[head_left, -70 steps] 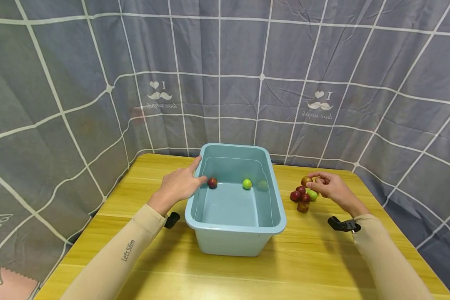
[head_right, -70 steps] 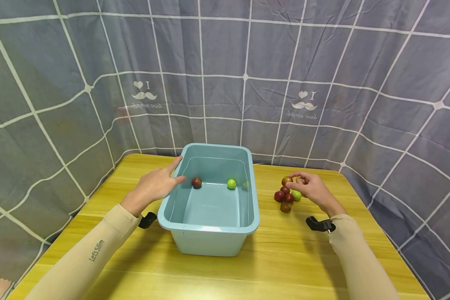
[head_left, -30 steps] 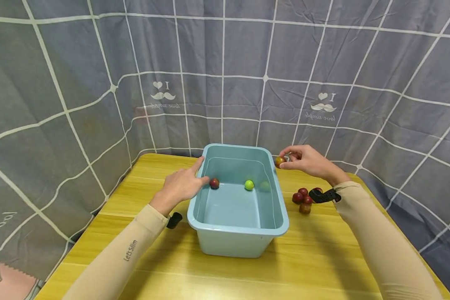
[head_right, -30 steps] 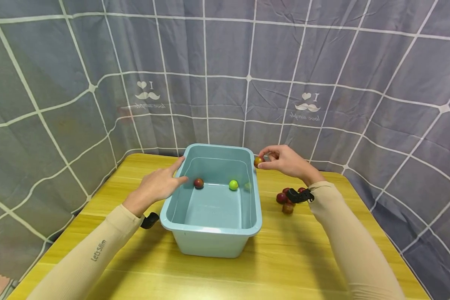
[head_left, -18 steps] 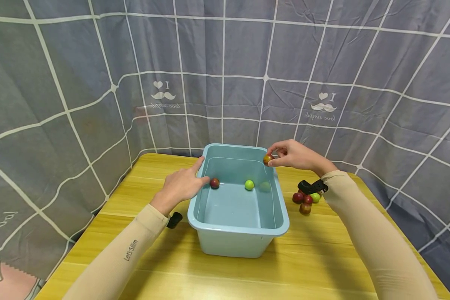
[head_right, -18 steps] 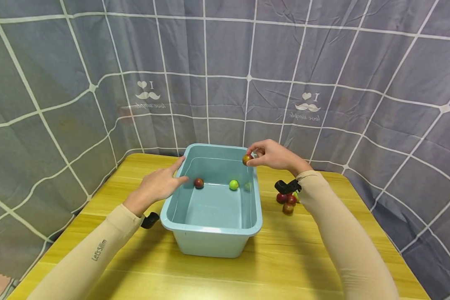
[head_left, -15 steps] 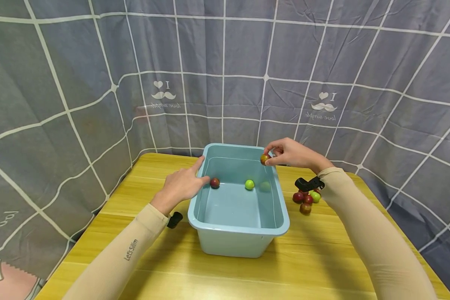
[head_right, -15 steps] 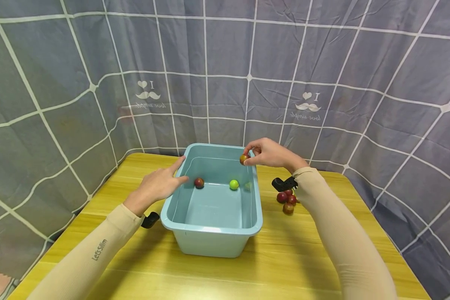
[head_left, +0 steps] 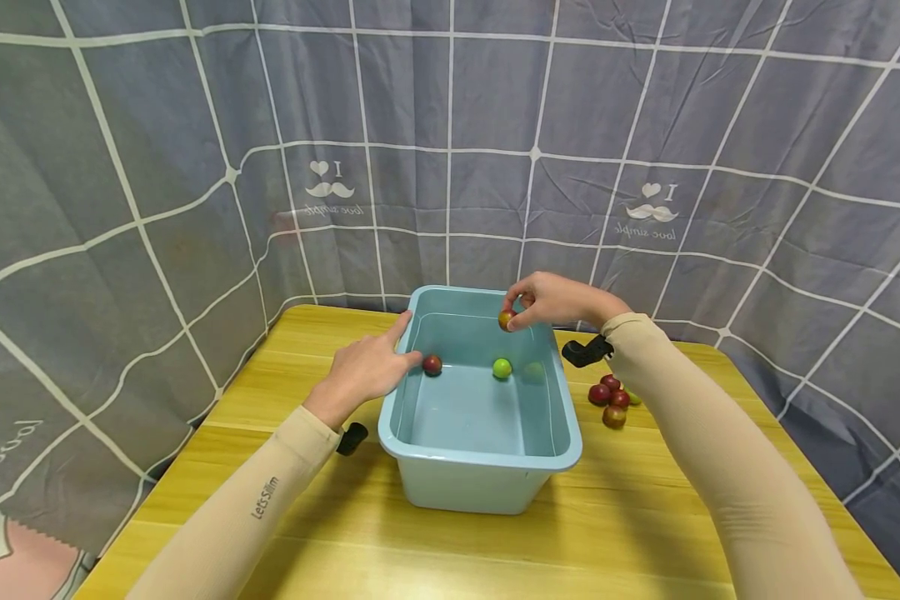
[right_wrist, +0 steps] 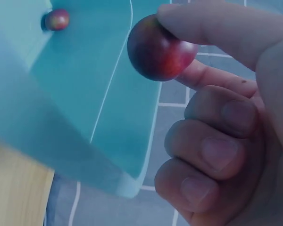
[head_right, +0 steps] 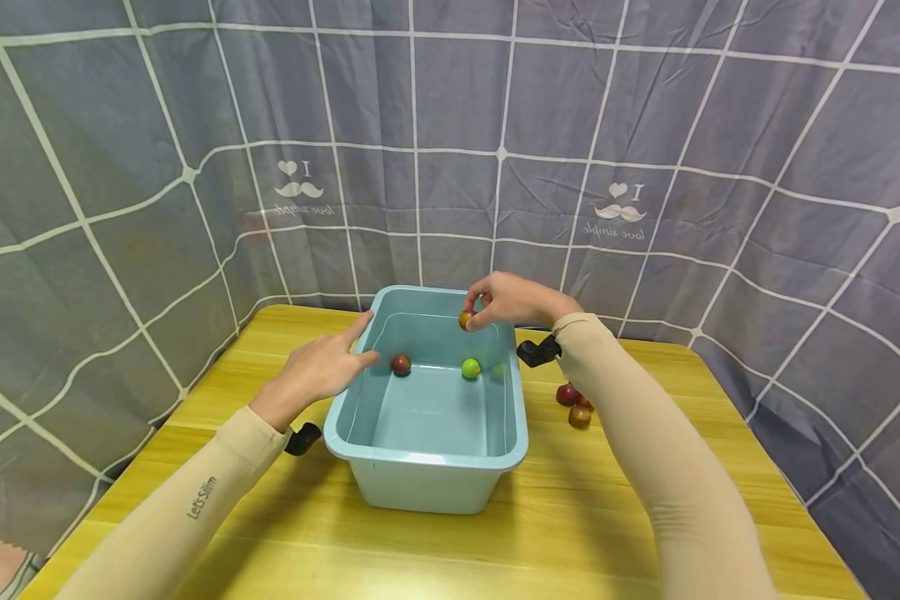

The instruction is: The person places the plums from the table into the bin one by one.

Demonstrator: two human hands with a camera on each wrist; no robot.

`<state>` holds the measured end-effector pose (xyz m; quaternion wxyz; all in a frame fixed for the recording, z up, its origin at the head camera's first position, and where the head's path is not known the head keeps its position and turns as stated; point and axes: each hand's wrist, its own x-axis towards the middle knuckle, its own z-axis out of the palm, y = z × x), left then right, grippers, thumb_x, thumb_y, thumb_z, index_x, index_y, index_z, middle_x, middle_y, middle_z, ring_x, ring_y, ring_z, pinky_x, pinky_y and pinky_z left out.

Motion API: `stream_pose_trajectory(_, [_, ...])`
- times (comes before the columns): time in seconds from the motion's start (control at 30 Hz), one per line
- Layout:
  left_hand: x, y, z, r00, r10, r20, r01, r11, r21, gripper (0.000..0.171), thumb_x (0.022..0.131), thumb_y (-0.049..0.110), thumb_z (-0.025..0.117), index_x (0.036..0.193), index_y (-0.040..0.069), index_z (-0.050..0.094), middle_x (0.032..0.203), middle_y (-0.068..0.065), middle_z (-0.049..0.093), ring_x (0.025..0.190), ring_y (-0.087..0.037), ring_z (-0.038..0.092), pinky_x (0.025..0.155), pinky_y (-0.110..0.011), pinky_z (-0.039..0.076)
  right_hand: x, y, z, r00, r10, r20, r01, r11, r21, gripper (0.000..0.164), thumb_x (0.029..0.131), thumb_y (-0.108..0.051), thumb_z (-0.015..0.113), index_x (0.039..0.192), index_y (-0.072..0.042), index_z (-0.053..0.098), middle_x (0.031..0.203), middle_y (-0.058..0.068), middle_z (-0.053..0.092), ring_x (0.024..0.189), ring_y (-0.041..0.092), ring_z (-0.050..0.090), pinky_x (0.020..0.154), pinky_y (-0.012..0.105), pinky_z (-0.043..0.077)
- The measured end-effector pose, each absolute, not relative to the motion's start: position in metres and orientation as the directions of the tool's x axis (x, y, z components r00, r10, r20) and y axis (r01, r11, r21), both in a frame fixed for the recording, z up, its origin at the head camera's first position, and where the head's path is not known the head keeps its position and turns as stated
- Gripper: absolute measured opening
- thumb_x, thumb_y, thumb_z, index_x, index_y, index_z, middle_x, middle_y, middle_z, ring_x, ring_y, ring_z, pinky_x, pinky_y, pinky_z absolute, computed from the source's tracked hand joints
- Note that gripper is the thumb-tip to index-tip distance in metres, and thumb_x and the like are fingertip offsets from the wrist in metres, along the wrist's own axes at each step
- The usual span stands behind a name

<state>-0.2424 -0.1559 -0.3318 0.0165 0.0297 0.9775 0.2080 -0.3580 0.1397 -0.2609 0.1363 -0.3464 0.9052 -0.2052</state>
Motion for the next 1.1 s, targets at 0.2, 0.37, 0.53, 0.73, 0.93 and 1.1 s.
stream_pose_trajectory(0.2, [-0.243,-0.156,-0.332,-0.998,0.061,-0.018,0.048,0.914,0.403,0.078,0.097,0.058,0.042,0.163,0.034,0.009,0.076,-0.009,0.060,0.069,-0.026,0.057,0.055,-0.037,0.040,-0.367,0.125,-0.265,-0.697,-0.694,-0.178,-0.569,0.687,-0.451,0.021,0.088,-0.028,0.077,0.106,-0.018,0.073,0.067,-0.001,0.045,0.063,0.015,0.041,0.062,0.031,0.034])
stream_pose_trajectory(0.37, [-0.242,-0.156,-0.332,-0.998,0.062,-0.015,0.050,0.908,0.416,0.078,0.096,0.057,0.043,0.163,0.034,0.010,0.082,-0.008,0.063,0.072,-0.026,0.059,0.056,-0.037,0.041,-0.373,0.115,-0.269,-0.671,-0.708,-0.222,-0.572,0.684,-0.453,0.018,0.088,-0.026,0.075,0.104,-0.017,0.073,0.067,-0.002,0.047,0.063,0.014,0.041,0.063,0.031,0.035])
stream_pose_trajectory(0.53, [-0.242,-0.155,-0.332,-0.998,0.061,-0.015,0.049,0.908,0.416,0.079,0.095,0.057,0.043,0.163,0.034,0.010,0.085,-0.008,0.064,0.075,-0.027,0.060,0.056,-0.038,0.041,-0.378,0.106,-0.273,-0.647,-0.716,-0.261,-0.575,0.684,-0.448,0.015,0.090,-0.024,0.073,0.103,-0.015,0.073,0.068,-0.002,0.047,0.061,0.013,0.039,0.062,0.030,0.034])
stream_pose_trajectory(0.73, [-0.244,-0.156,-0.332,-0.998,0.060,-0.006,0.053,0.911,0.408,0.078,0.095,0.057,0.042,0.163,0.035,0.011,0.088,-0.008,0.065,0.077,-0.027,0.060,0.056,-0.038,0.042,-0.383,0.101,-0.278,-0.638,-0.716,-0.283,-0.572,0.687,-0.448,0.018,0.092,-0.022,0.071,0.108,-0.012,0.072,0.074,-0.001,0.052,0.061,0.012,0.039,0.059,0.029,0.034])
stream_pose_trajectory(0.93, [-0.244,-0.155,-0.332,-0.998,0.060,-0.009,0.052,0.913,0.404,0.078,0.095,0.057,0.042,0.163,0.034,0.011,0.082,-0.007,0.063,0.075,-0.027,0.060,0.056,-0.038,0.042,-0.384,0.102,-0.279,-0.664,-0.696,-0.275,-0.551,0.703,-0.448,0.032,0.093,-0.023,0.071,0.122,-0.008,0.069,0.080,0.000,0.053,0.067,0.013,0.040,0.063,0.030,0.036])
stream_pose_trajectory(1.1, [-0.243,-0.156,-0.332,-0.998,0.063,-0.004,0.056,0.911,0.408,0.078,0.095,0.056,0.043,0.163,0.034,0.012,0.088,-0.009,0.066,0.074,-0.027,0.060,0.056,-0.039,0.042,-0.381,0.108,-0.276,-0.674,-0.695,-0.249,-0.554,0.699,-0.452,0.039,0.094,-0.024,0.070,0.128,-0.006,0.066,0.074,0.001,0.049,0.067,0.015,0.041,0.067,0.032,0.038])
